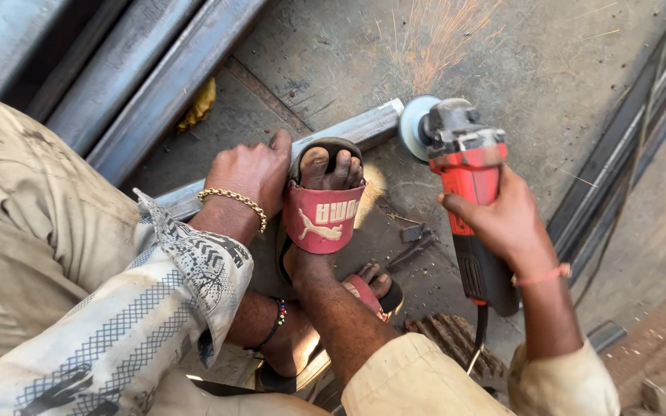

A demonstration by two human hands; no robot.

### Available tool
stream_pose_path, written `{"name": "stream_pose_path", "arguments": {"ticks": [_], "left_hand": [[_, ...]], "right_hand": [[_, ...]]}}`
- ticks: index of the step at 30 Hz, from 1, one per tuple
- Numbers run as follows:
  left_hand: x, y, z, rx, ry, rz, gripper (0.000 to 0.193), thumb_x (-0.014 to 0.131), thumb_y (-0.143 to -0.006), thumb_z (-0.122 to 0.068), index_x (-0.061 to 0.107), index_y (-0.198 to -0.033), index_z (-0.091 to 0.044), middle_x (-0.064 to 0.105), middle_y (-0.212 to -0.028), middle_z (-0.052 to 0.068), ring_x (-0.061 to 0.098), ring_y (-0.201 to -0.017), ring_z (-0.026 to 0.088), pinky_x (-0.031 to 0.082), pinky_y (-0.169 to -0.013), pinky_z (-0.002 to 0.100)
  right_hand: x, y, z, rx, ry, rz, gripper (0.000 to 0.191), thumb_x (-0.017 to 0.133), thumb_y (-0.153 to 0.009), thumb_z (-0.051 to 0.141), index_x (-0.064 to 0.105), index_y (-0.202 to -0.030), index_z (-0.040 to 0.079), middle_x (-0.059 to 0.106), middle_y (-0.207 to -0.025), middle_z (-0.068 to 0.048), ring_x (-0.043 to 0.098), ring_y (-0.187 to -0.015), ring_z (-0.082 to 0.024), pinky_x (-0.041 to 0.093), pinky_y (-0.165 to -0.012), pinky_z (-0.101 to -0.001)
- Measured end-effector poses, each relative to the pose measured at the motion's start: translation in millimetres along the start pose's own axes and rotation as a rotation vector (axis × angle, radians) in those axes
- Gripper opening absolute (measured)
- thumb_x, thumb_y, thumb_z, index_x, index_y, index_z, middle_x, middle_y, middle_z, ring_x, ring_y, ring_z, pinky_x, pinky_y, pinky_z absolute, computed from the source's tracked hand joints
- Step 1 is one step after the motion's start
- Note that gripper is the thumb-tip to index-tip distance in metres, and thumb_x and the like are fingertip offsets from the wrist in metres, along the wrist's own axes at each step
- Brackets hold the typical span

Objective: The person sits on the ground and uses an angle grinder to grind and deburr the cut ends of square steel tubes, holding each bar steady with the feet and hands while sparks fly, repositioning the bars to grind different ends.

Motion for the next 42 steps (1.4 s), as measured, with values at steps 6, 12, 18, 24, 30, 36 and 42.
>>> {"name": "stream_pose_path", "arguments": {"ticks": [6,12,18,24,30,36,42], "left_hand": [[-8,-3,-3,0.0,0.083,-0.002,0.044,0.072,-0.083,-0.015,0.05,-0.12,-0.002,0.073,-0.1,0.025,0.074,-0.095,0.04,0.06,-0.079,0.048],[-17,-1,0,0.001,0.158,0.009,0.061,0.085,-0.07,-0.02,0.055,-0.121,-0.005,0.072,-0.103,0.023,0.071,-0.102,0.04,0.058,-0.088,0.048],[-24,-3,6,0.008,0.179,0.08,0.072,0.091,-0.067,-0.026,0.055,-0.126,-0.005,0.071,-0.109,0.022,0.067,-0.11,0.04,0.054,-0.095,0.047],[-23,-3,7,0.047,0.183,0.037,0.079,0.092,-0.064,-0.026,0.054,-0.13,-0.006,0.068,-0.113,0.023,0.065,-0.111,0.04,0.053,-0.095,0.048],[-28,-7,10,0.0,0.195,0.148,0.071,0.091,-0.067,-0.03,0.06,-0.126,-0.008,0.069,-0.116,0.023,0.066,-0.114,0.041,0.053,-0.098,0.049],[-38,-9,14,-0.046,0.205,0.219,0.068,0.09,-0.068,-0.031,0.062,-0.126,-0.01,0.069,-0.12,0.023,0.065,-0.116,0.041,0.053,-0.1,0.048],[-37,-10,12,-0.046,0.207,0.245,0.073,0.091,-0.067,-0.032,0.06,-0.13,-0.011,0.068,-0.12,0.022,0.066,-0.115,0.04,0.052,-0.101,0.048]], "right_hand": [[-22,-9,5,0.006,0.097,-0.028,0.058,0.085,-0.07,0.029,0.067,-0.117,0.0,0.076,-0.103,-0.016,0.074,-0.095,-0.026,0.056,-0.085,-0.0393],[-20,5,7,-0.015,0.117,-0.18,0.06,0.089,-0.072,0.027,0.064,-0.119,-0.002,0.074,-0.108,-0.018,0.073,-0.099,-0.027,0.055,-0.089,-0.0394],[10,6,7,-0.162,-0.199,-0.114,0.05,0.083,-0.077,0.021,0.067,-0.12,0.0,0.076,-0.11,-0.013,0.07,-0.098,-0.021,0.056,-0.089,-0.0369],[11,13,-7,-0.007,-0.088,-0.191,0.051,0.086,-0.077,0.021,0.064,-0.118,0.001,0.075,-0.105,-0.012,0.071,-0.094,-0.019,0.056,-0.089,-0.0348],[35,14,-12,-0.186,-0.228,-0.216,0.057,0.085,-0.076,0.021,0.062,-0.123,0.0,0.075,-0.11,-0.012,0.071,-0.099,-0.02,0.055,-0.091,-0.0355],[34,22,-14,-0.067,-0.182,-0.208,0.056,0.087,-0.074,0.022,0.065,-0.121,0.001,0.075,-0.107,-0.012,0.073,-0.097,-0.021,0.056,-0.089,-0.0357],[35,15,-5,-0.122,-0.224,-0.17,0.052,0.085,-0.079,0.024,0.064,-0.12,0.0,0.075,-0.108,-0.013,0.072,-0.097,-0.022,0.057,-0.09,-0.0362]]}}
Point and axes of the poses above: each hand's wrist, its own y-axis away from the middle knuckle, its own x-axis out of the palm, z = x × y, the point moved 2 cm from there along -y, towards the middle knuckle
